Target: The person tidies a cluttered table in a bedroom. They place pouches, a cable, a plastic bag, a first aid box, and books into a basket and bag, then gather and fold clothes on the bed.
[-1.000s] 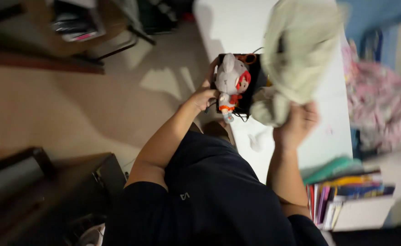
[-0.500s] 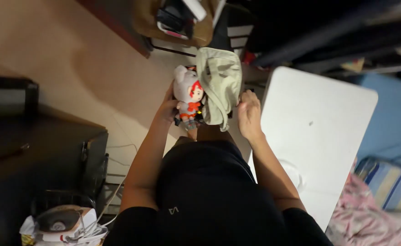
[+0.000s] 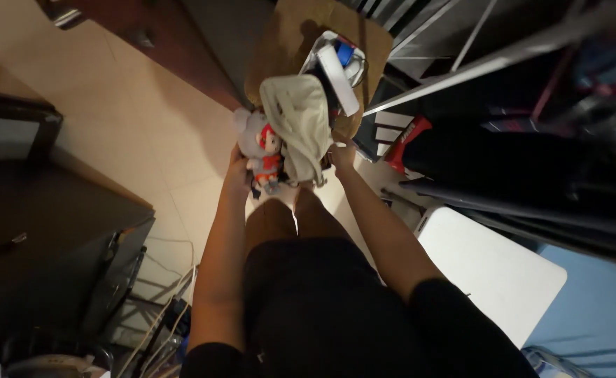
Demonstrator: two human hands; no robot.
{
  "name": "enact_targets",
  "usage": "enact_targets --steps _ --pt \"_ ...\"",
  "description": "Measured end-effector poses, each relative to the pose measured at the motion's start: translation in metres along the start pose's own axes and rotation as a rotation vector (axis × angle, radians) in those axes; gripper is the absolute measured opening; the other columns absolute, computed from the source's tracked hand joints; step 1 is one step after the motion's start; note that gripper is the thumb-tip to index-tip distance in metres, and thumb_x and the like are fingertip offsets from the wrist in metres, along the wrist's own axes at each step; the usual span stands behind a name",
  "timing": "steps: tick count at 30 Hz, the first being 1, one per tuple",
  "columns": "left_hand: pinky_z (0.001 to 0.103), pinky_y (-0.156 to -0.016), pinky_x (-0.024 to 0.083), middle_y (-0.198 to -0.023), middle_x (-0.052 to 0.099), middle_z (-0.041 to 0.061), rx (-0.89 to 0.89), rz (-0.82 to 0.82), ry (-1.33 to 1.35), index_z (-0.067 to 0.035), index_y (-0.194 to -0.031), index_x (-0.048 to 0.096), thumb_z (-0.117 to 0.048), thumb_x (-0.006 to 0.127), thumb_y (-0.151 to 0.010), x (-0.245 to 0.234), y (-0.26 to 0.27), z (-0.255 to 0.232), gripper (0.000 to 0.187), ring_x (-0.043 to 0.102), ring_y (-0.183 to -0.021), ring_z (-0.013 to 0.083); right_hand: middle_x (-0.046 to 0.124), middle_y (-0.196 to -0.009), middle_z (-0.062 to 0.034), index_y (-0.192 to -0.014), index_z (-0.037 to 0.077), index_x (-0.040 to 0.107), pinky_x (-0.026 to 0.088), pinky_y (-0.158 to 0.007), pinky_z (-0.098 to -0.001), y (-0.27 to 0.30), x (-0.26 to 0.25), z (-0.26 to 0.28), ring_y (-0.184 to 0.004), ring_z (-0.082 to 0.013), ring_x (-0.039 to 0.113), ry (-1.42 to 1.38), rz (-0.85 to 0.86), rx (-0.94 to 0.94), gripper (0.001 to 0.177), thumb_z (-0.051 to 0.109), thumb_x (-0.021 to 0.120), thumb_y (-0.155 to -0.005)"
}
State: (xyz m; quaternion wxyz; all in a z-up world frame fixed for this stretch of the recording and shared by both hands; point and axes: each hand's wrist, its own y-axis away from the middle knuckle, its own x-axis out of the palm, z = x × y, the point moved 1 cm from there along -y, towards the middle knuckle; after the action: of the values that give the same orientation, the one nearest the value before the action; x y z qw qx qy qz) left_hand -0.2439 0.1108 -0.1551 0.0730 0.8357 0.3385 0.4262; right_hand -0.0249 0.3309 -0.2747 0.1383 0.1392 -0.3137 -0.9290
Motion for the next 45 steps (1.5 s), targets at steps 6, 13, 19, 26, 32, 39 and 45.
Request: enact_targets --steps 6,13,19,26,32,39,45 --pt "0.034 -0.091 0.053 -0.142 0.059 0.019 -0.059 -0.037 -0.08 -0.001 -0.157 0.038 0.008 0.054 -0.072 0.008 -0.063 -0.015 0.087 0.061 -0.123 0.0283 0.074 -0.09 -0.0098 -0.123 0.003 0.067 0.058 -0.054 -0.0351 -0.054 0.041 -0.007 -0.068 -0.0217 0.069 -0.502 -0.019 0.301 0.029 0.007 0.06 -0.095" --pt "0.04 -0.076 0.048 -0.135 0.059 0.022 -0.162 0.039 -0.126 0.0 -0.157 0.039 0.007 0.054 -0.074 -0.01 -0.134 -0.019 0.084 0.058 -0.106 0.0326 0.069 -0.101 -0.0168 -0.122 -0.006 0.064 0.059 -0.064 -0.0362 -0.08 0.053 -0.015 -0.079 -0.0239 0.068 -0.296 -0.275 0.1 0.036 -0.01 0.068 -0.087" --pt "0.036 -0.105 0.054 -0.141 0.056 0.016 -0.14 0.141 -0.075 -0.001 -0.151 0.041 0.009 0.056 -0.07 -0.027 -0.195 -0.013 0.083 0.059 -0.127 0.0271 0.067 -0.102 -0.0167 -0.121 -0.005 0.052 0.064 -0.056 -0.0394 -0.095 0.035 -0.025 -0.068 -0.029 0.07 -0.555 -0.496 0.138 0.035 -0.014 0.053 -0.087" --pt "0.036 -0.098 0.056 -0.138 0.059 0.016 -0.147 0.106 -0.112 -0.001 -0.147 0.045 0.011 0.05 -0.078 -0.048 -0.254 -0.001 0.071 0.061 -0.123 0.0269 0.072 -0.104 -0.0172 -0.115 -0.007 0.055 0.064 -0.055 -0.0356 -0.096 0.015 -0.037 -0.063 -0.026 0.072 -0.482 -0.535 0.06 0.023 -0.009 0.05 -0.092" --pt "0.037 -0.089 0.059 -0.125 0.065 0.015 -0.138 -0.05 -0.204 0.003 -0.134 0.058 0.014 0.045 -0.084 -0.073 -0.313 0.021 0.053 0.064 -0.108 0.0254 0.072 -0.097 -0.0208 -0.116 -0.01 0.056 0.061 -0.056 -0.0348 -0.079 0.012 -0.036 -0.067 -0.0296 0.077 -0.401 -0.572 0.133 0.022 -0.007 0.054 -0.094" --pt "0.034 -0.082 0.048 -0.118 0.069 0.015 0.019 -0.07 -0.723 0.001 -0.133 0.067 0.018 0.047 -0.077 -0.09 -0.407 0.057 0.062 0.061 -0.099 0.021 0.071 -0.095 -0.0194 -0.114 -0.011 0.053 0.066 -0.059 -0.04 -0.088 0.01 -0.051 -0.064 -0.0308 0.074 -0.418 -0.544 0.059 0.022 -0.011 0.054 -0.092" --pt "0.034 -0.085 0.054 -0.12 0.069 0.012 -0.232 -0.046 -0.805 -0.004 -0.134 0.066 0.008 0.055 -0.086 -0.095 -0.435 0.055 0.05 0.065 -0.103 0.0217 0.068 -0.099 -0.0246 -0.122 -0.007 0.05 0.067 -0.061 -0.0378 -0.085 0.009 -0.053 -0.066 -0.0282 0.075 -0.433 -0.457 -0.009 0.032 -0.009 0.057 -0.091"
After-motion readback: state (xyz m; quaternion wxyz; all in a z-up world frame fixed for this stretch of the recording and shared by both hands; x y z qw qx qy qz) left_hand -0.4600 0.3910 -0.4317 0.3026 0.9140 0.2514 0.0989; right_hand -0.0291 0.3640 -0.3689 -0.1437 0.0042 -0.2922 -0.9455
